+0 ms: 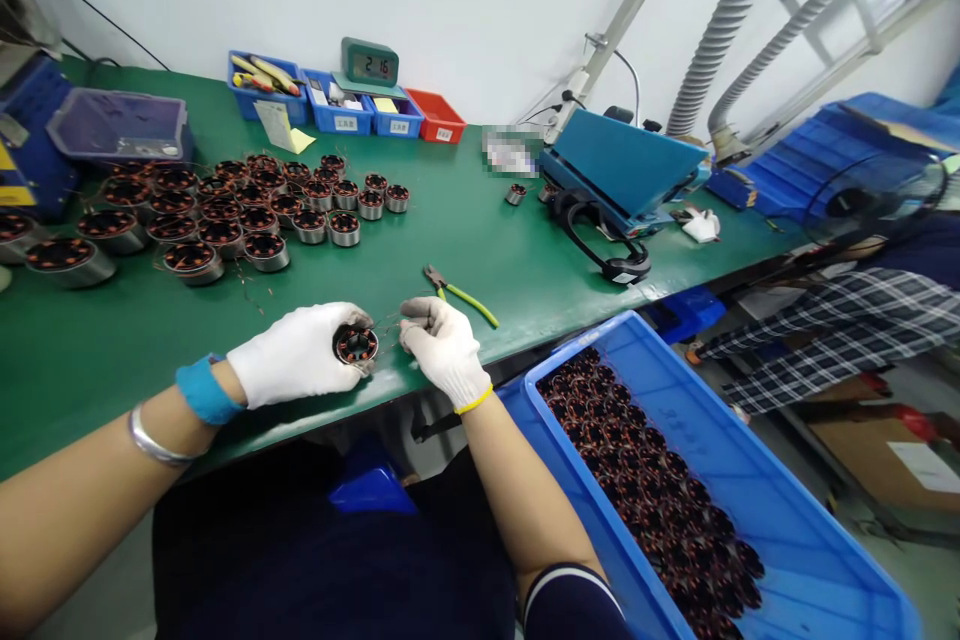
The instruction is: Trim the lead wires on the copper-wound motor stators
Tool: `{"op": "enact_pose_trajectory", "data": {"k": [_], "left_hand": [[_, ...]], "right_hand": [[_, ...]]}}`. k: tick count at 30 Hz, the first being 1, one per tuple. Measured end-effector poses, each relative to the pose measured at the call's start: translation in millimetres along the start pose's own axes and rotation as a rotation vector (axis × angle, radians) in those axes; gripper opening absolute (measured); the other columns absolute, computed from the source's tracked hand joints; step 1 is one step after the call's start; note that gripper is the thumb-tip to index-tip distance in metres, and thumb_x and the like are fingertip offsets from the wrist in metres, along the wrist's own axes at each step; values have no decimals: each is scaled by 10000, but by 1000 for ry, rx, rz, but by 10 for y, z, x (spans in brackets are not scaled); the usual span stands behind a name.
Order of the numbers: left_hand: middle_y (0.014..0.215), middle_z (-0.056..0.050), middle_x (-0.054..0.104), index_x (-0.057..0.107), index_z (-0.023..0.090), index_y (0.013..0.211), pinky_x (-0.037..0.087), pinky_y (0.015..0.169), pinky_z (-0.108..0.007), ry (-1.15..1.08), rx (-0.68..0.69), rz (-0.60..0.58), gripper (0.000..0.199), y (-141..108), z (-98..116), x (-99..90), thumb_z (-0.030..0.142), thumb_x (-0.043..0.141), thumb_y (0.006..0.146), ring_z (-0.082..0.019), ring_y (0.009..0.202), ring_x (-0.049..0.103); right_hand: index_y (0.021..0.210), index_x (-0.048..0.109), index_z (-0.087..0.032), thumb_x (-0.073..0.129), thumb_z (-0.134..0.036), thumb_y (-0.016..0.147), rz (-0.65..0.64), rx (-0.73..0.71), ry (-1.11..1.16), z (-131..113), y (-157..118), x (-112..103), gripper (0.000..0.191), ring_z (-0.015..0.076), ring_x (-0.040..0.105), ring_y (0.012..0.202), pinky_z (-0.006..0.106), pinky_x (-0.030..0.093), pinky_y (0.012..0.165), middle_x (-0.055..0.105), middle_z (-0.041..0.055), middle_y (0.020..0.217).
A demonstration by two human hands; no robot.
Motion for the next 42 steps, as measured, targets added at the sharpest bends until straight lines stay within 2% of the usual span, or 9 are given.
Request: {"op": "enact_pose_trajectory", "data": {"k": [4, 12, 16, 24, 26, 29, 32, 34, 42], "left_hand": [[979, -63, 701, 622, 254, 984, 513, 765, -368, 14, -10, 6, 361, -4, -9, 5, 434, 579, 674, -284, 889, 662], [969, -43, 692, 606, 240, 981, 502, 770, -348, -99, -6, 79, 357, -1, 14, 23, 418, 597, 672, -247, 883, 652], [832, -30, 673, 583, 235, 837, 469, 654, -325, -60, -21, 50, 235, 3, 35, 33, 403, 579, 673, -230, 759, 639], [1012, -57, 685, 608, 236, 1013, 501, 816, -354, -127, -15, 24, 394, 6, 13, 39, 408, 602, 659, -251, 907, 640], [1016, -61, 685, 610, 236, 1017, 506, 815, -367, -120, -14, 35, 400, 6, 0, 47, 426, 593, 666, -261, 917, 640], [993, -62, 685, 610, 238, 1004, 509, 778, -372, -99, -4, 49, 393, 7, 5, 49, 449, 583, 673, -271, 897, 642], [967, -53, 684, 604, 243, 995, 506, 753, -366, -95, 1, 66, 380, 8, 20, 33, 443, 586, 672, -270, 881, 643], [935, -44, 684, 600, 250, 968, 503, 724, -361, -90, -3, 67, 349, 7, 25, 24, 438, 586, 675, -265, 852, 645], [947, -38, 692, 594, 243, 982, 504, 732, -370, -86, 15, 49, 359, 8, 43, 19, 433, 577, 678, -261, 837, 645]], "right_hand": [[969, 588, -176, 623, -303, 690, 44, -237, -191, -210, -107, 23, 309, 158, 639, 757, 306, 540, 695, 671, 56, 919], [1145, 604, -158, 467, -160, 822, 38, -868, -970, -762, -429, 221, 351, 215, 633, 934, 341, 512, 833, 671, 118, 1017], [1042, 664, -199, 490, -224, 849, -110, -714, -1020, -746, -305, 270, 261, 202, 645, 852, 328, 516, 781, 687, 86, 935], [961, 595, -134, 631, -257, 688, -185, 208, -70, -184, 151, 68, 302, 79, 463, 413, 219, 387, 396, 598, -5, 594], [1034, 568, -133, 629, -270, 682, -118, 139, -136, -174, 100, -48, 383, 88, 491, 441, 239, 426, 422, 632, 21, 672], [1126, 544, -173, 601, -272, 736, 40, -323, -469, -514, -97, -204, 406, 164, 636, 699, 356, 548, 666, 673, 91, 960], [1103, 576, -183, 552, -270, 807, -77, -888, -843, -889, -404, 4, 309, 248, 603, 1058, 478, 458, 968, 637, 129, 1142], [1082, 597, -155, 545, -283, 823, -203, -1069, -1072, -954, -498, 189, 294, 285, 567, 1118, 519, 396, 1027, 633, 151, 1159], [980, 644, -165, 461, -85, 840, -260, -502, -1746, -773, -312, 409, 243, 266, 648, 814, 364, 493, 678, 685, 146, 933]]}}
Point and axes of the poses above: each hand's wrist, its own y-axis towards the middle knuckle, its own x-axis out of the palm, z = x × y, the point moved 7 cm from there along y, towards the middle knuckle
